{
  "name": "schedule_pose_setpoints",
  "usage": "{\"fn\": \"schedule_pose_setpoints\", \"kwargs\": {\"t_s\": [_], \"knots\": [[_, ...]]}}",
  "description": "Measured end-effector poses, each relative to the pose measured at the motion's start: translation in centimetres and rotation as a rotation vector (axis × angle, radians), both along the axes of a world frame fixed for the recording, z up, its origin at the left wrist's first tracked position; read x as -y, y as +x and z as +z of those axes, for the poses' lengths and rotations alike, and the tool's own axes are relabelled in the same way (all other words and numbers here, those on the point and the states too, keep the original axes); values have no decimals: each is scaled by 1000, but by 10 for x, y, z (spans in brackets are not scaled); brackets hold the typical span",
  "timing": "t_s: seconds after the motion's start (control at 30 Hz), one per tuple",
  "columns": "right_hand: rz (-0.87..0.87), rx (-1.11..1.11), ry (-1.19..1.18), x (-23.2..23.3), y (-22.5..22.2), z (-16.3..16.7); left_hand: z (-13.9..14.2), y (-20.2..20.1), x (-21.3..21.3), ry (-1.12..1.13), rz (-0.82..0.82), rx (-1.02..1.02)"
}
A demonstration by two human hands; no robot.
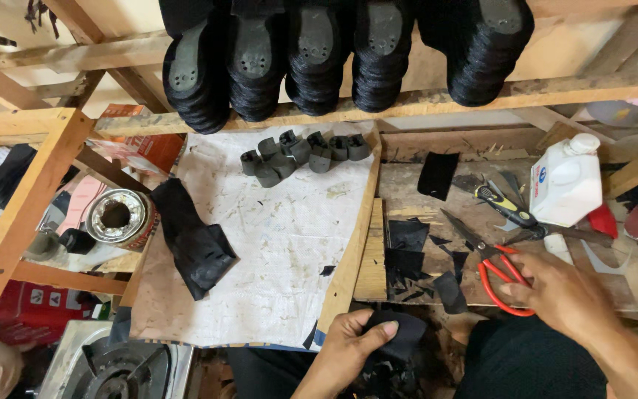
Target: The person cuts a strip of black rubber with scissors, wraps it around small cylindrical rubber pieces, and trims the excess. The person repeats this process for several pieces, placing the finished items on a white paper on the workbench.
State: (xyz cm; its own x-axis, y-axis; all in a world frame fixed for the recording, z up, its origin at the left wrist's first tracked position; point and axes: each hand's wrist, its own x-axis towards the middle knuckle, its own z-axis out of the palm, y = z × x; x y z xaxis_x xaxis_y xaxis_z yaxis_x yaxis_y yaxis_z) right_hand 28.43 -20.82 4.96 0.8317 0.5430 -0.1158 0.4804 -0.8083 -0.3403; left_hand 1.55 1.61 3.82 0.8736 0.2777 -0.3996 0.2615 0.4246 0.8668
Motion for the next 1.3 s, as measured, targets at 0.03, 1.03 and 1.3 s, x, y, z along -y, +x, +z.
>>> {"fn": "schedule_pose_setpoints", "kwargs": {"t_s": [0.03,1.03,1.3], "knots": [[-32,-109,31,-1,3,0,2,0,0,-22,8,12],[261,-1200,65,70,-95,-120,4,7,-4,-33,-110,-6],[234,-1265,32,71,-94,-123,11,4,-2,-99,-96,6]]}}
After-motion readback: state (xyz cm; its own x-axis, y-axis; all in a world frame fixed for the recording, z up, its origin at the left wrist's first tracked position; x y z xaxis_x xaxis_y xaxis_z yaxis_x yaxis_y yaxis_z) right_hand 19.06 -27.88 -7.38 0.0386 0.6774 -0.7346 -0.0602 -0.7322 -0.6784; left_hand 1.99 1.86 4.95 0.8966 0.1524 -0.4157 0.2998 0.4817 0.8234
